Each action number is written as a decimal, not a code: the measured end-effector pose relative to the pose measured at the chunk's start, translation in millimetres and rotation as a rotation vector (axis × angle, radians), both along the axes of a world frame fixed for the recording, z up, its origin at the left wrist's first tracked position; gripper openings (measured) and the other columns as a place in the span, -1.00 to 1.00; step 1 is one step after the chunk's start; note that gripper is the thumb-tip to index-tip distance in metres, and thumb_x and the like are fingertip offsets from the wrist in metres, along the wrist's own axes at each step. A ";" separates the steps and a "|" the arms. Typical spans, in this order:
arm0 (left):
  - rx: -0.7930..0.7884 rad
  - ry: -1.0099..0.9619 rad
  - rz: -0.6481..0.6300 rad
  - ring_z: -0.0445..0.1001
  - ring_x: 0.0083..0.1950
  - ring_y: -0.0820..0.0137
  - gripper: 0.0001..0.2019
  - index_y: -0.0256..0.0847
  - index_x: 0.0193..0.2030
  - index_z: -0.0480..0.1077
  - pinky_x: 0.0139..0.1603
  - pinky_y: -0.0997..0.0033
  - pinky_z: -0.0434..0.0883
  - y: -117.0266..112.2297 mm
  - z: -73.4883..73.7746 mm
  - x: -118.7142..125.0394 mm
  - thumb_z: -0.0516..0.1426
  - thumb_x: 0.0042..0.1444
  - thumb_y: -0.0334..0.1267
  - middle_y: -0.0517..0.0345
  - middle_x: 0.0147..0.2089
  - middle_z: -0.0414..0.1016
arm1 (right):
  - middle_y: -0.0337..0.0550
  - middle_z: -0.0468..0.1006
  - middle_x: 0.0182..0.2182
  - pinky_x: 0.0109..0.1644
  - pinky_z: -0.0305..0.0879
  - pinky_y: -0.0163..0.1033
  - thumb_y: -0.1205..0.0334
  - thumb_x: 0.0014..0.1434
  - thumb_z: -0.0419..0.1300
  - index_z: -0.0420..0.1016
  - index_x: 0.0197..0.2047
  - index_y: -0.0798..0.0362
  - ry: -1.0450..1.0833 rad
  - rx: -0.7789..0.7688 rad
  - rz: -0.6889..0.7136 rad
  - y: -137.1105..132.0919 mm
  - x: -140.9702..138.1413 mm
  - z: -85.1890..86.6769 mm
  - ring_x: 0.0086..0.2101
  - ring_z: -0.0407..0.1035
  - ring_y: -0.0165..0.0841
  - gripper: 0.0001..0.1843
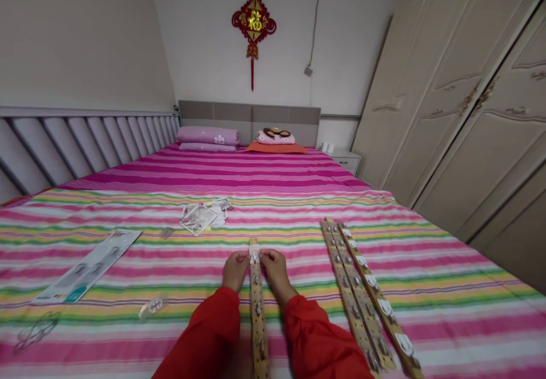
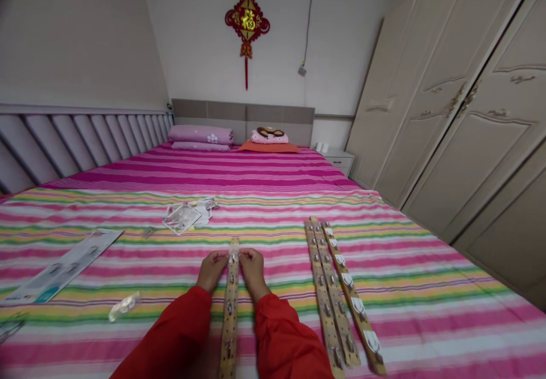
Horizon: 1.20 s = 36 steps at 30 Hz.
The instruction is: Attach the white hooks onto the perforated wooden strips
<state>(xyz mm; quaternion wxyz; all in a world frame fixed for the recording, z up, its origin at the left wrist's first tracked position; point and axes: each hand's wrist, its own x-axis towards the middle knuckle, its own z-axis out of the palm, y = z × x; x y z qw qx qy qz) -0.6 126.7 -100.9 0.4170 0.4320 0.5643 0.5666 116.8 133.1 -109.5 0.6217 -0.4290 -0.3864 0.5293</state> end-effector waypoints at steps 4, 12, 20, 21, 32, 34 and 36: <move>-0.014 0.033 0.001 0.48 -0.41 0.32 -0.72 -0.26 -0.49 0.41 -0.31 0.33 0.38 1.4 -4.6 -1.0 0.23 -0.29 -0.07 0.13 -0.51 0.52 | -0.25 0.51 -0.63 -0.49 0.22 -0.32 0.22 -0.22 0.25 0.53 -0.54 0.10 -0.017 0.001 -0.016 -0.1 -1.1 -2.3 -0.56 0.32 -0.39 -0.87; -0.024 0.064 -0.016 0.46 -0.44 0.32 -0.72 -0.24 -0.51 0.38 -0.33 0.33 0.36 4.9 -9.0 -0.9 0.20 -0.28 -0.06 0.16 -0.54 0.48 | -0.27 0.48 -0.66 -0.48 0.25 -0.31 0.25 -0.21 0.23 0.50 -0.58 0.08 -0.060 -0.002 -0.035 1.7 -1.5 -5.7 -0.57 0.33 -0.37 -0.92; -0.014 0.063 0.029 0.47 -0.43 0.34 -0.72 -0.24 -0.47 0.37 -0.31 0.33 0.39 6.8 -16.3 0.3 0.22 -0.27 -0.08 0.17 -0.52 0.47 | -0.26 0.52 -0.63 -0.45 0.28 -0.30 0.28 -0.21 0.21 0.50 -0.54 0.07 -0.086 -0.002 -0.062 3.7 -2.0 -11.7 -0.55 0.35 -0.36 -0.92; -0.011 0.060 0.035 0.46 -0.43 0.35 -0.73 -0.24 -0.45 0.38 -0.32 0.34 0.39 6.5 -16.0 0.5 0.22 -0.27 -0.10 0.19 -0.53 0.46 | -0.26 0.53 -0.62 -0.44 0.29 -0.29 0.28 -0.20 0.20 0.52 -0.51 0.06 -0.090 0.000 -0.061 3.9 -2.1 -12.9 -0.54 0.36 -0.35 -0.89; -0.038 0.185 -0.095 0.52 -0.20 0.22 -0.60 -0.28 -0.11 0.51 -0.14 0.27 0.40 -1.2 -9.2 -1.0 0.13 -0.10 -0.14 0.05 -0.31 0.58 | -0.15 0.64 -0.34 -0.12 0.38 -0.12 0.21 -0.08 0.20 0.63 -0.32 0.00 -0.296 0.092 -0.048 7.0 -0.9 -27.2 -0.25 0.47 -0.20 -0.76; -0.041 0.199 -0.106 0.52 -0.16 0.20 -0.60 -0.27 -0.11 0.51 -0.11 0.25 0.41 0.0 -11.9 -1.5 0.14 -0.09 -0.14 0.03 -0.27 0.59 | -0.14 0.64 -0.33 -0.11 0.38 -0.12 0.20 -0.08 0.20 0.64 -0.32 -0.01 -0.330 0.102 -0.052 7.0 -0.6 -27.5 -0.23 0.47 -0.19 -0.76; -0.045 0.208 -0.115 0.52 -0.13 0.19 -0.61 -0.25 -0.11 0.52 -0.08 0.24 0.41 1.3 -13.4 -1.8 0.15 -0.08 -0.14 0.02 -0.24 0.60 | -0.14 0.64 -0.34 -0.12 0.38 -0.11 0.20 -0.08 0.21 0.64 -0.33 -0.01 -0.342 0.101 -0.049 6.5 -0.6 -26.0 -0.23 0.47 -0.18 -0.77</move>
